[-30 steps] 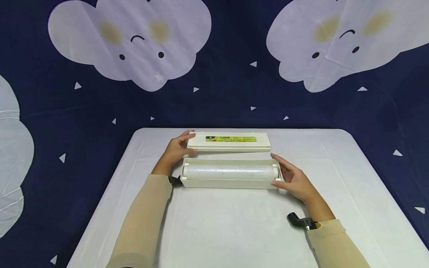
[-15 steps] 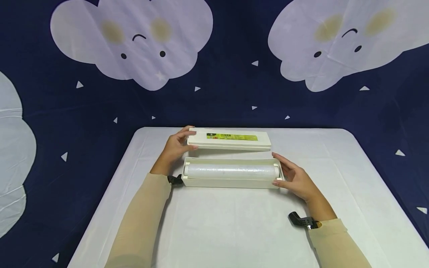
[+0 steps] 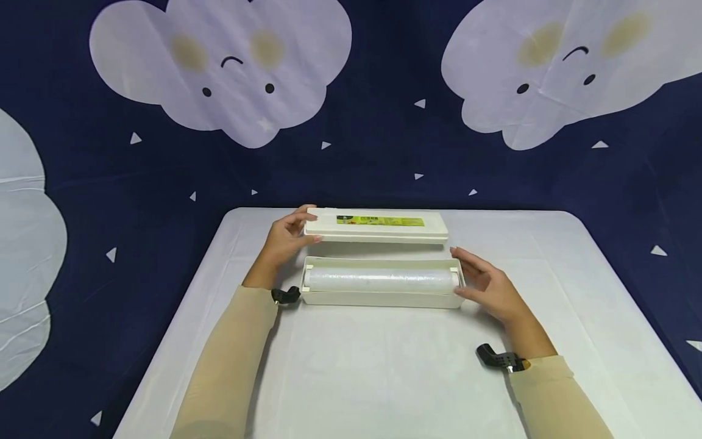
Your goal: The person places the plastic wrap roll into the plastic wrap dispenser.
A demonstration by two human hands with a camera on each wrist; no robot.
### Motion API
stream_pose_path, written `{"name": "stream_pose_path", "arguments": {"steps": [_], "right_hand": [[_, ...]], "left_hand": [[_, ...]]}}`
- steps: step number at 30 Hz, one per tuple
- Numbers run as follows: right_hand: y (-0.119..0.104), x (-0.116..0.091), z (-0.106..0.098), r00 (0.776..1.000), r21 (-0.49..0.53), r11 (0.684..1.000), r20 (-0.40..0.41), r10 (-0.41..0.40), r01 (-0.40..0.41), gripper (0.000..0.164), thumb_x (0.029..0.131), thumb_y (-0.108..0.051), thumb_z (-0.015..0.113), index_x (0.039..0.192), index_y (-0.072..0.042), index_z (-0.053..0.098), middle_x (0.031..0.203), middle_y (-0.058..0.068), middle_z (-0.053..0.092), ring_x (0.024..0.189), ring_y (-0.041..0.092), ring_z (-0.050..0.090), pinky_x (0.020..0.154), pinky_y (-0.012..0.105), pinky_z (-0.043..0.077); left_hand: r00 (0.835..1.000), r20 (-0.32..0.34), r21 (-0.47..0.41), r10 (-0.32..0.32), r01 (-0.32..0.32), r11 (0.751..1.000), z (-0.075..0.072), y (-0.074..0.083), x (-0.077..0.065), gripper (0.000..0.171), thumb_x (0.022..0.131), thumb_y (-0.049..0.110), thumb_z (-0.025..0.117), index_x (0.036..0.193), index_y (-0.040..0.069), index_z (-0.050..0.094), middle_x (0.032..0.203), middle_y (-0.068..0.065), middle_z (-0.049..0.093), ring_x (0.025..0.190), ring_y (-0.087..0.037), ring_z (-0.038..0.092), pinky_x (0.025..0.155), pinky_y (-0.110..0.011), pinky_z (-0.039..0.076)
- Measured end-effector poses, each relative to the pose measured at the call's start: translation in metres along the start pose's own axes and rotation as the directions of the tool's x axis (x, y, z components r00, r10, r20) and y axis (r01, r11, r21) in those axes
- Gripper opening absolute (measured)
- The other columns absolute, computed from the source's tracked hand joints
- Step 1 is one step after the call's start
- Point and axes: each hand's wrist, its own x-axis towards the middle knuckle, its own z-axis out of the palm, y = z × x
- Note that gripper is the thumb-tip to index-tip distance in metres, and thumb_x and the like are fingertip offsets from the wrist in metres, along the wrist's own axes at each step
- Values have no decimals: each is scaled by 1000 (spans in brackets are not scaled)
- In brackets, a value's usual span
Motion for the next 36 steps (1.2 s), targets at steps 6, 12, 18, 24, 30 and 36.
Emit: {"name": "stream_pose_path", "arguments": {"steps": [6,12,18,24,30,36], "right_hand": [[-1,13,-10,989,-41,999,-147,-1,-6,70,94,14,71,156,11,38,162,29,34,149,44,33,120,39,34],[2,32,-23,980,-131,980,-152,127,-147,82,92,2,81,161,0,37,166,17,35,151,41,32,122,46,31],[6,55,-30,969,-134,962,-102,224,-236,97,90,-5,85,167,-6,25,170,15,28,152,42,30,121,55,29],[4,69,-25,977,-144,968,-69,200,-208,101,90,-3,85,169,-10,23,169,15,28,151,41,32,120,41,35],[-2,71,-20,980,-158,968,-66,187,-196,103,89,-3,86,169,-11,22,169,17,28,152,40,30,112,20,39],[-4,74,-19,985,-159,973,-69,159,-168,100,89,-1,85,168,-10,25,168,19,30,152,37,31,114,21,37]], "left_hand": [[1000,-12,-45,13,-13,999,-5,-9,-1,48,76,-25,81,121,-17,65,155,-19,51,151,-29,36,123,-33,28],[1000,13,-67,25,-24,998,-5,-3,-3,47,75,-22,84,118,-12,69,155,-22,50,151,-26,37,123,-34,28],[998,33,-90,56,-53,995,-4,3,-5,47,75,-23,83,118,-14,68,153,-20,52,150,-27,37,124,-36,25],[997,39,-112,71,-66,991,-2,8,-7,48,74,-27,80,119,-20,63,154,-22,50,151,-32,36,125,-37,25],[995,43,-130,95,-89,988,1,9,-8,49,73,-30,78,119,-23,60,155,-24,48,151,-34,35,125,-39,24],[995,32,-149,99,-94,984,-2,7,-11,47,74,-30,78,117,-21,63,154,-30,47,151,-33,35,125,-39,25]]}}
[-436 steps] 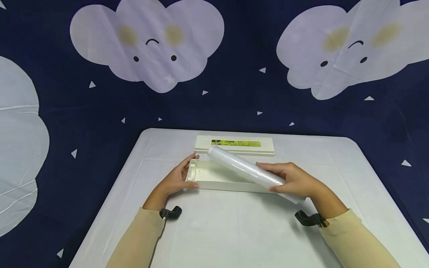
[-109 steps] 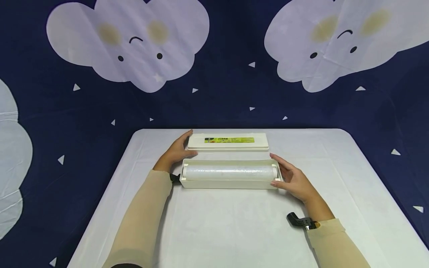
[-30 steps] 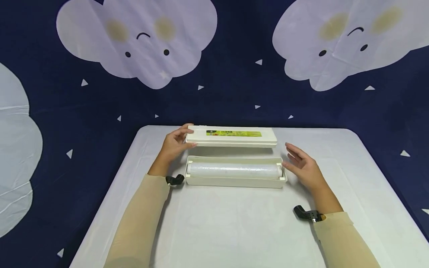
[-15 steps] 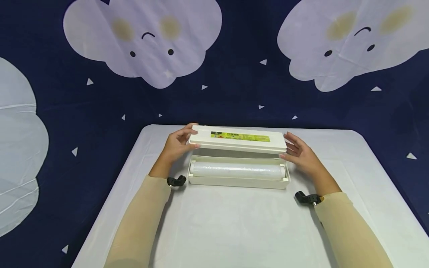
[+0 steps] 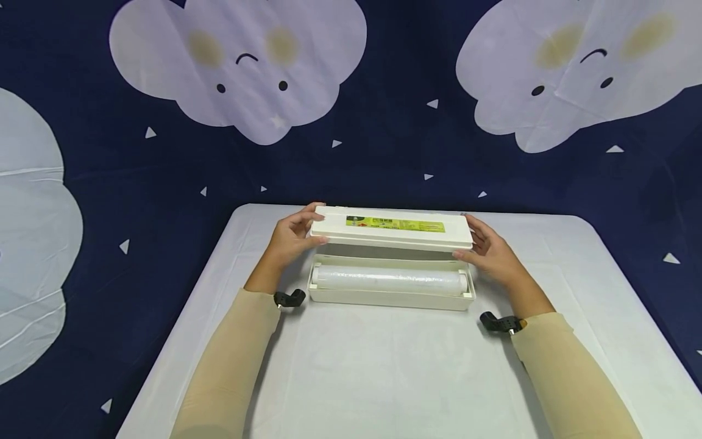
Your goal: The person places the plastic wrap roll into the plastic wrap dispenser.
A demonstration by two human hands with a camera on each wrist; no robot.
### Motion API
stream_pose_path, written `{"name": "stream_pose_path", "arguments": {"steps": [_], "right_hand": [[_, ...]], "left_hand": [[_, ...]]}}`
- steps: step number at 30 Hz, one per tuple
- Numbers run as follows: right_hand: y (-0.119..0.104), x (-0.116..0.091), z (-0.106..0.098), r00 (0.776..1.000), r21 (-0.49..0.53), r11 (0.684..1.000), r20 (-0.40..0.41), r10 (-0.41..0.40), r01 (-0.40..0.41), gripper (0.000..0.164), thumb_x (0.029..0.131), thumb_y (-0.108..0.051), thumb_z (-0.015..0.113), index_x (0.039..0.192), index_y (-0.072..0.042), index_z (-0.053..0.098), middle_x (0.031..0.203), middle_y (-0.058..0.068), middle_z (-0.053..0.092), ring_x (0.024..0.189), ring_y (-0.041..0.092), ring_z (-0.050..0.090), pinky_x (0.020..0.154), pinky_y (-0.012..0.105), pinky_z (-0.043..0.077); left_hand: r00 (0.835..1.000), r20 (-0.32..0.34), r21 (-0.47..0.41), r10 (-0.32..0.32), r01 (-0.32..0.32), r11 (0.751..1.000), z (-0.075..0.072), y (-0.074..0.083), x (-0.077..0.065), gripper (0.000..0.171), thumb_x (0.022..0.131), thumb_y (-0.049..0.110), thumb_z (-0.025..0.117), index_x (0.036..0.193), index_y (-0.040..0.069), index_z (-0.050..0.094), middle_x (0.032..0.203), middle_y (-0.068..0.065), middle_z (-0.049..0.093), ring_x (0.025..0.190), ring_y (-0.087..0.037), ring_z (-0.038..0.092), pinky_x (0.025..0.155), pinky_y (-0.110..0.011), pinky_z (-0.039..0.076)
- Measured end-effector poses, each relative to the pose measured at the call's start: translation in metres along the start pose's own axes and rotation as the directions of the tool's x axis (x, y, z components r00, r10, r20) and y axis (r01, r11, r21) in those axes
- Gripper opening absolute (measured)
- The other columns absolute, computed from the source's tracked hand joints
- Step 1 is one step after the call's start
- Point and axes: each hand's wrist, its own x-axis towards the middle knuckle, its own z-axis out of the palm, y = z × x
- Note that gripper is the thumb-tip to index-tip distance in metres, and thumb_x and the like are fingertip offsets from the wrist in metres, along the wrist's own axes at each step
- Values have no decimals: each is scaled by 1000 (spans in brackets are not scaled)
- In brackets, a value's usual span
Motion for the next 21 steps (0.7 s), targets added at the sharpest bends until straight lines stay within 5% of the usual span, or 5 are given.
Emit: {"name": "stream_pose_path", "arguments": {"steps": [21], "right_hand": [[-8,-6,1,998,17,998,-16,-53,54,96,87,4,85,166,-10,32,169,13,32,152,33,34,117,24,35]], "left_hand": [[999,-1,22,-38,38,999,-3,0,-14,48,76,-25,81,121,-17,64,157,-24,46,152,-35,33,124,-38,26]]}}
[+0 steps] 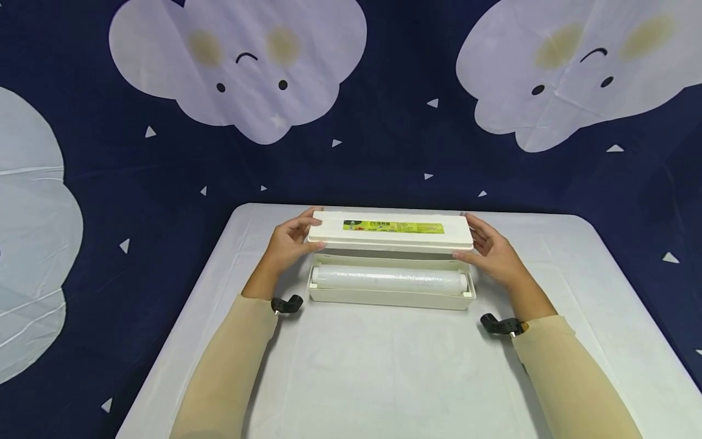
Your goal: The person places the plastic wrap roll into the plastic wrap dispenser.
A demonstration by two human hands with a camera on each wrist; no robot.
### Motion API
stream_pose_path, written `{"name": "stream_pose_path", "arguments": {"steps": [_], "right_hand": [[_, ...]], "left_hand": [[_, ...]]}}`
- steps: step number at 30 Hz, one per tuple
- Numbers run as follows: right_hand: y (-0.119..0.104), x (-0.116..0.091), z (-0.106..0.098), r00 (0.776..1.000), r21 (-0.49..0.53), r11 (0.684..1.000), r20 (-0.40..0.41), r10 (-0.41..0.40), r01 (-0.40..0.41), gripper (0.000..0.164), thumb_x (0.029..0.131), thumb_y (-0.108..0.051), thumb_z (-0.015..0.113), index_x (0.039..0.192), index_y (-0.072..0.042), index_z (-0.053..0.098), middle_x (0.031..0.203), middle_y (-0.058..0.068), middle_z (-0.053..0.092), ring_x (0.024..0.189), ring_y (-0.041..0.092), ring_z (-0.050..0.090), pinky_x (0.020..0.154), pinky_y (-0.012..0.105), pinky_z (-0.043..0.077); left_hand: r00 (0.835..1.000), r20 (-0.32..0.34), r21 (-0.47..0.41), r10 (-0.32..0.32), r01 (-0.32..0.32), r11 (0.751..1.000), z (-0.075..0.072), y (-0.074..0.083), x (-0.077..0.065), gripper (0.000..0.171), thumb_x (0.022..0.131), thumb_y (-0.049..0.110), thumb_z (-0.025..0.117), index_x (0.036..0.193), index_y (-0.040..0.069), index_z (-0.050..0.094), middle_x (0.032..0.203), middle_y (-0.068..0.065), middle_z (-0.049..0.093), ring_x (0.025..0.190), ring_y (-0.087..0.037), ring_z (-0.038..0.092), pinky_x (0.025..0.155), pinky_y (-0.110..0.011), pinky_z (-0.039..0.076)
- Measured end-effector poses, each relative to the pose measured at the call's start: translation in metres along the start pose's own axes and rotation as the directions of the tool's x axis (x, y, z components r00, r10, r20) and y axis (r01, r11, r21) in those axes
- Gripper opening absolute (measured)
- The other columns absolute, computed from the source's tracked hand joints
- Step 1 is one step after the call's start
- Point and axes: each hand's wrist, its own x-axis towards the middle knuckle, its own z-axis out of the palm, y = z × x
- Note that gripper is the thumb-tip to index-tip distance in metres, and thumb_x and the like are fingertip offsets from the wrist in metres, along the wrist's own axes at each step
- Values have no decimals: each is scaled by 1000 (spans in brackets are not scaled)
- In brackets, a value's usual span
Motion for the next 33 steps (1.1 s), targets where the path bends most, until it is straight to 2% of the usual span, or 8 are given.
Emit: {"name": "stream_pose_path", "arguments": {"steps": [4,8,11,16,21,25,33], "right_hand": [[3,-2,-1,999,21,999,14,-29,29,96,87,8,83,166,-7,30,169,14,30,152,30,34,117,23,35],[4,-7,0,999,21,999,17,-38,37,96,86,9,84,165,-4,31,168,14,32,151,31,35,117,23,34],[3,-13,1,1000,16,1000,13,-26,25,95,86,7,85,164,-5,33,167,12,35,151,31,35,117,23,34],[6,-21,2,999,8,999,22,-32,32,93,86,8,84,164,-5,34,167,16,34,151,31,35,117,23,34],[9,-26,3,999,14,999,22,-33,33,94,84,10,84,163,-4,36,166,16,36,150,27,37,121,34,32],[7,-29,3,999,0,999,19,-39,39,94,83,10,86,162,-5,38,165,15,38,149,28,38,122,44,30],[3,-35,6,995,0,996,34,-89,89,94,80,13,86,160,1,38,163,23,38,147,23,42,121,38,32]], "left_hand": [[1000,5,46,-18,17,999,1,1,-4,50,76,-23,83,122,-15,65,158,-27,43,152,-30,35,124,-36,26],[1000,20,76,-18,17,997,1,0,-8,52,76,-27,80,123,-18,63,158,-30,41,152,-30,34,124,-37,25],[999,22,107,-25,22,994,1,2,-11,52,75,-27,80,123,-17,63,158,-26,44,152,-30,35,124,-37,25],[999,21,149,-31,28,988,2,2,-15,51,76,-23,83,123,-13,67,155,-19,50,150,-27,39,123,-36,28],[999,38,165,-7,0,986,1,1,-22,51,75,-23,84,122,-11,68,154,-19,52,149,-27,41,123,-38,29],[999,33,186,-21,15,982,-1,0,-26,50,76,-22,84,122,-11,69,154,-19,52,149,-28,41,124,-38,28],[999,36,212,-36,27,977,-1,3,-34,50,76,-20,86,122,-9,70,153,-17,54,148,-27,42,123,-38,28]]}}
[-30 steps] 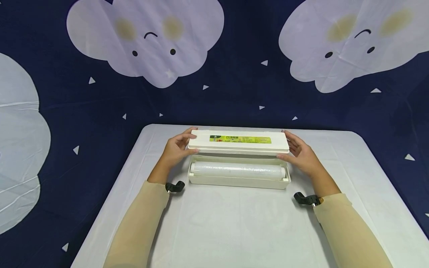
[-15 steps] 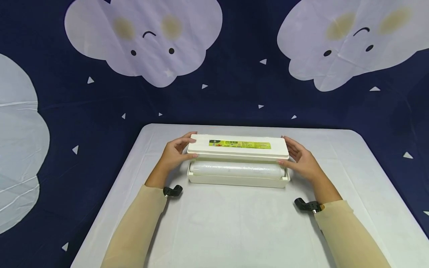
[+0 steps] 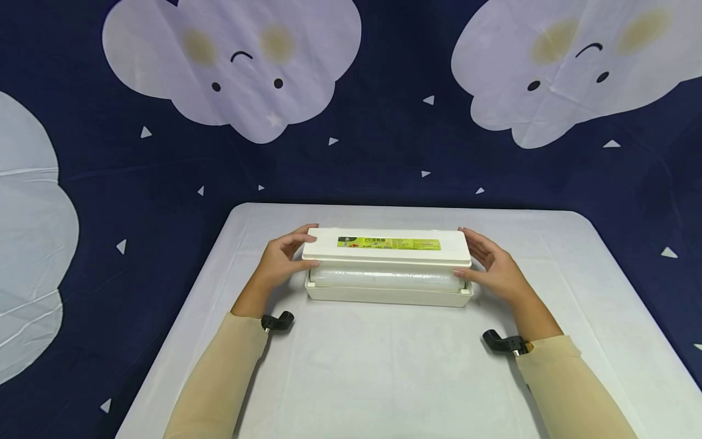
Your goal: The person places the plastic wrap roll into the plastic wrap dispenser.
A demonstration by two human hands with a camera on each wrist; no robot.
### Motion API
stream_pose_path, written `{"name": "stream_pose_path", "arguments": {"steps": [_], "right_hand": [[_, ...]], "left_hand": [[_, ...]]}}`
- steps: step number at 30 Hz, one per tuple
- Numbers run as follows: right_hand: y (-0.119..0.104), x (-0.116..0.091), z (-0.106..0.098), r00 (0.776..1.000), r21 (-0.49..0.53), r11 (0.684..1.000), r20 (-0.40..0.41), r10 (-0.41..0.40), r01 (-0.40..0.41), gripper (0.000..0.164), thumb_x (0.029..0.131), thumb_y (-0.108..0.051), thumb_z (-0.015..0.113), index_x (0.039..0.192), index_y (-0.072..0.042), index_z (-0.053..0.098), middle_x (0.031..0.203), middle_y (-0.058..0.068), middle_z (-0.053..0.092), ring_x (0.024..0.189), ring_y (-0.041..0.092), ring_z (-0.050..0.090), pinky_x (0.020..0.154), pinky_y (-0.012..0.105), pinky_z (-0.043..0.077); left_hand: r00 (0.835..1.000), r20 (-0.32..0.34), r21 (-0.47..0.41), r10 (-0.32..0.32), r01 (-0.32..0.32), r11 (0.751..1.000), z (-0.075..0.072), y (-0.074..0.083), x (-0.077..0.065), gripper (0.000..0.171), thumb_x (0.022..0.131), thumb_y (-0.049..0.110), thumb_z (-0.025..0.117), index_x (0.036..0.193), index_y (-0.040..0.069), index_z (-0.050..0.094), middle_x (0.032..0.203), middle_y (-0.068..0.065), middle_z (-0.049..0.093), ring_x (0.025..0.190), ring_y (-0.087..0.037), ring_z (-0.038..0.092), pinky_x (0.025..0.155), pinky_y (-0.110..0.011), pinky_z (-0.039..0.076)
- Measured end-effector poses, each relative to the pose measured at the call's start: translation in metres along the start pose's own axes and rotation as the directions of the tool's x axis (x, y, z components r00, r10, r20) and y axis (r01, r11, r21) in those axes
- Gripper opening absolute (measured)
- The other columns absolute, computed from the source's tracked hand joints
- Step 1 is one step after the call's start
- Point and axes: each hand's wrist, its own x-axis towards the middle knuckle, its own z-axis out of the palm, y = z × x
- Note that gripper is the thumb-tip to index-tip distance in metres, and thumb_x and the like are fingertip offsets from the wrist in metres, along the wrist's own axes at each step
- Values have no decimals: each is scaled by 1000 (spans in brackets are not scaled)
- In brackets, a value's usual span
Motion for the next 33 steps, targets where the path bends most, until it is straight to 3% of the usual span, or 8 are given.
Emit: {"name": "stream_pose_path", "arguments": {"steps": [8,20,33], "right_hand": [[0,-4,2,1000,7,1000,-4,15,-15,94,79,12,88,159,-1,42,163,20,40,147,22,42,121,39,32],[-2,-11,4,1000,-10,1000,-7,26,-26,94,80,9,88,160,-4,42,163,14,41,147,22,42,120,32,33],[0,-20,7,1000,-7,1000,-4,24,-24,94,80,8,89,160,-4,42,164,14,40,148,21,41,120,33,33]], "left_hand": [[1000,2,3,15,-15,1000,0,1,-5,51,74,-20,87,121,-9,70,152,-19,54,147,-30,43,123,-39,29],[1000,3,-7,12,-12,1000,1,-1,-9,53,71,-28,83,120,-18,65,152,-30,50,148,-37,40,124,-41,28],[1000,12,2,22,-22,1000,1,0,-18,53,71,-25,85,119,-12,68,151,-25,53,147,-35,43,123,-40,30]]}}
